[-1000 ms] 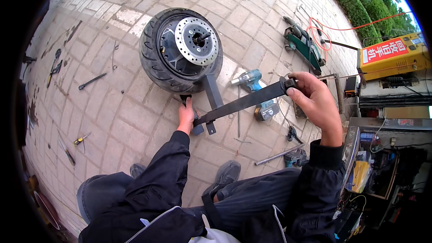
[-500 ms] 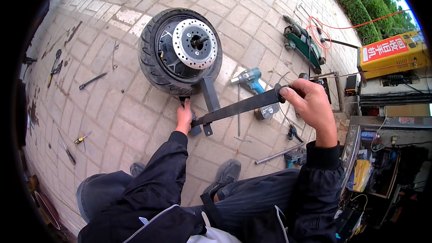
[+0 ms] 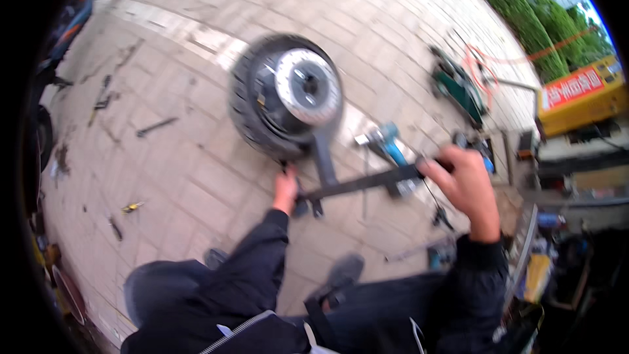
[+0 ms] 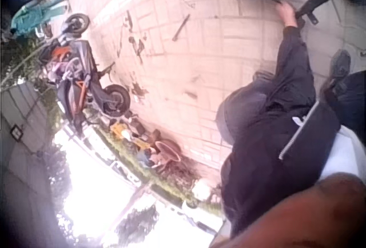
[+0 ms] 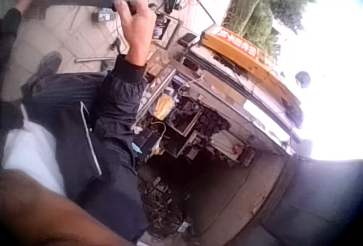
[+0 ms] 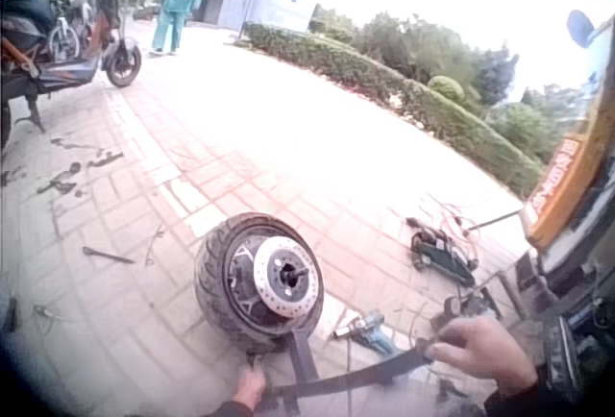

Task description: The person retrieves a metal bracket and a power drill from a cluttered workbench. They then sit on the ground and attach the bracket to a wheel assembly using the drill, securing it in place.

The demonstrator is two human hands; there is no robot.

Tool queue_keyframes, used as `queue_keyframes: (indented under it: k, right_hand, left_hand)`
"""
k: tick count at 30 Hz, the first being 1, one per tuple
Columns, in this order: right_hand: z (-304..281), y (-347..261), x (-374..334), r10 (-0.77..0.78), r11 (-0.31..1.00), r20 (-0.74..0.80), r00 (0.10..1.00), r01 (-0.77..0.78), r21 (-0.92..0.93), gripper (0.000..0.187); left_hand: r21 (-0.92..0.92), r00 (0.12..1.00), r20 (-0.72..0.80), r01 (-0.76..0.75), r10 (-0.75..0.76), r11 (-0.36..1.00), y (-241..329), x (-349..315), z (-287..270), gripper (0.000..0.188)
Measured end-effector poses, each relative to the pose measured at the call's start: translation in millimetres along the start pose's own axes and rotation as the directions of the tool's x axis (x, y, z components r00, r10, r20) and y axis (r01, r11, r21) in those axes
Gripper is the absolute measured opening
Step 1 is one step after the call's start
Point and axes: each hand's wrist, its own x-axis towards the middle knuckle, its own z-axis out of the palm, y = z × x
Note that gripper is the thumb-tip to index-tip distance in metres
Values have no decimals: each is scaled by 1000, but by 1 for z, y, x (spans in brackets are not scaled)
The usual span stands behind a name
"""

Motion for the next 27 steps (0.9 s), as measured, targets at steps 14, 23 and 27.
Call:
queue_keyframes:
  k: [14, 23, 27]
  right_hand:
    - [-2, 10, -16, 4, 996, -26, 1000, -2, 87, 21]
    - [-7, 14, -11, 18, 999, -76, 997, -20, -26, 21]
    - [2, 13, -6, 31, 942, 53, 998, -47, 331, 31]
  left_hand:
    - [201, 982, -50, -170, 184, 965, -12, -2, 3, 72]
    - [310, 982, -78, -143, 175, 940, -9, 10, 17, 69]
    - [213, 997, -37, -64, 74, 975, -9, 9, 1, 76]
